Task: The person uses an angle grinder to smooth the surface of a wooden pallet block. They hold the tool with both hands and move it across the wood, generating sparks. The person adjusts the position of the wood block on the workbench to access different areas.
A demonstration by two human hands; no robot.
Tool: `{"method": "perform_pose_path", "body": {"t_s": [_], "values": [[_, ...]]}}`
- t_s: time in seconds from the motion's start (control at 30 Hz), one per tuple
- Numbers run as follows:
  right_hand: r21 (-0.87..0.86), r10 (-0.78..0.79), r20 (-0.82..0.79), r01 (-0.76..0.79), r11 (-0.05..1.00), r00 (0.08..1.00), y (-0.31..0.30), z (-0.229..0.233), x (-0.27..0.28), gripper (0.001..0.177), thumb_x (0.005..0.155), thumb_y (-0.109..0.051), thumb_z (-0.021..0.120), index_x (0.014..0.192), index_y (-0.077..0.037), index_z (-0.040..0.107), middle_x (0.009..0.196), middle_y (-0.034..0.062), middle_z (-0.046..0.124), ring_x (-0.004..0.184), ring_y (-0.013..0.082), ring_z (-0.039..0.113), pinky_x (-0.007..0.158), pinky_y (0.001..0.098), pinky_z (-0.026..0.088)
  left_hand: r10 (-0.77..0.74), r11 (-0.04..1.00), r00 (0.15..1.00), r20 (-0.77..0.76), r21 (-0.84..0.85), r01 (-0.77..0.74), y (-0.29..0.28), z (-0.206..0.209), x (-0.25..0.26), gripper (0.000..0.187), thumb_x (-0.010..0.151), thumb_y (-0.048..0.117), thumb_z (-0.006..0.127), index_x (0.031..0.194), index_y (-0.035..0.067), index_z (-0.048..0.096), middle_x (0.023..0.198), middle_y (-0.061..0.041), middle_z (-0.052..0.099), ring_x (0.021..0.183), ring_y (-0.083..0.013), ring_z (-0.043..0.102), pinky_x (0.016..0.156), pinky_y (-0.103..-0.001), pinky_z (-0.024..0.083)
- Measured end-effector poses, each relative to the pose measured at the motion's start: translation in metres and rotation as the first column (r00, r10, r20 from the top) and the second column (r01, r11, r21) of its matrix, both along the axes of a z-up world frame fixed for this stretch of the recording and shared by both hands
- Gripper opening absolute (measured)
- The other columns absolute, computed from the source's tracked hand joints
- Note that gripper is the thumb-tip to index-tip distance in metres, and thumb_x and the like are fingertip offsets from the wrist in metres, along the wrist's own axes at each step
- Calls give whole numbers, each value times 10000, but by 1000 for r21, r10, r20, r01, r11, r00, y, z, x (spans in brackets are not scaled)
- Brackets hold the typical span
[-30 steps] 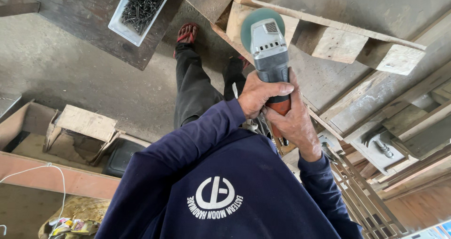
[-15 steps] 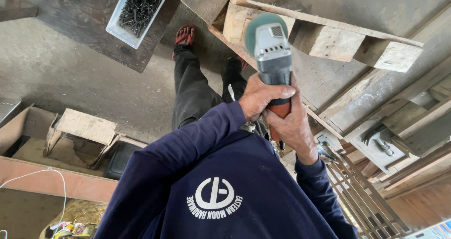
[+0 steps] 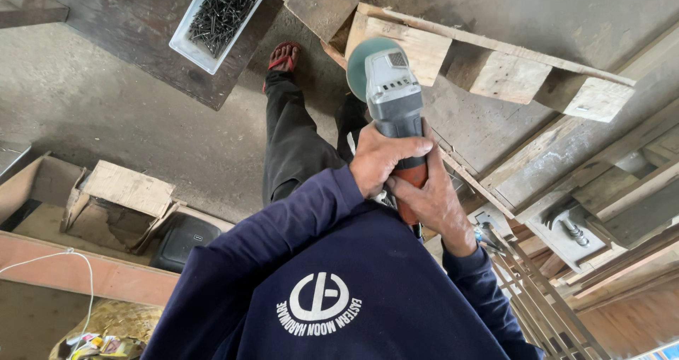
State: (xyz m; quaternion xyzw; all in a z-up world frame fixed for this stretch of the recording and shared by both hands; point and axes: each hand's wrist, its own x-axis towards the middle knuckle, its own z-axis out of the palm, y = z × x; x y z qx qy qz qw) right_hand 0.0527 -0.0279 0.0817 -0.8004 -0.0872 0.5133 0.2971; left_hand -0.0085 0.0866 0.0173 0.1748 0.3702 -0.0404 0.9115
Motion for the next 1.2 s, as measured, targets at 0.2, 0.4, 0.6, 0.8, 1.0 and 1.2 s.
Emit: {"method": "perform_pose_path", "body": {"t_s": [0.2,0.4,0.6,0.8,1.0,1.2], "values": [[94,-130,-68,136,986,989,-4,-6,3,1059,842,-242,750,1637,-49,77,1355,222,572,1164,284,675,920,392,615,-42,999,999,33,-13,42,-2,-10,7,237,810,23,791,1029,-5,705,929,-102,714,831,-211,692,795,-387,608],[116,-127,-17,128,985,992,-11,-3,1,1047,850,-199,752,1651,-53,95,1390,225,578,1214,291,655,967,399,585,-28,1000,997,72,12,27,-8,-9,7,247,822,12,798,1048,-17,702,954,-96,709,856,-196,688,819,-350,598],[51,-104,-19,105,993,994,-14,-10,6,949,872,-225,752,1604,-35,178,1346,214,599,1194,289,679,952,398,614,-53,998,994,99,46,49,-5,-14,15,280,809,23,813,1058,-2,688,959,-97,714,852,-196,703,821,-355,622],[73,-168,-69,173,982,983,-20,-5,1,1011,857,-230,735,1636,-40,120,1329,217,590,1174,295,680,915,418,628,-161,986,987,7,54,160,-10,-10,10,292,793,67,812,1048,-18,697,934,-121,727,815,-221,719,772,-375,638],[113,-134,-23,136,984,991,-20,-4,7,1049,866,-199,742,1641,-40,52,1405,231,553,1242,302,651,974,420,606,-123,992,992,39,22,122,-13,-13,20,347,783,58,824,1089,-27,683,965,-125,719,850,-215,714,807,-364,636],[24,-200,-60,202,979,978,-29,-5,8,1021,853,-204,713,1650,-55,92,1318,259,610,1141,324,687,907,415,611,-132,991,987,93,-11,133,-21,-16,19,298,820,68,812,1072,-43,698,952,-137,716,833,-232,703,783,-393,629]]}}
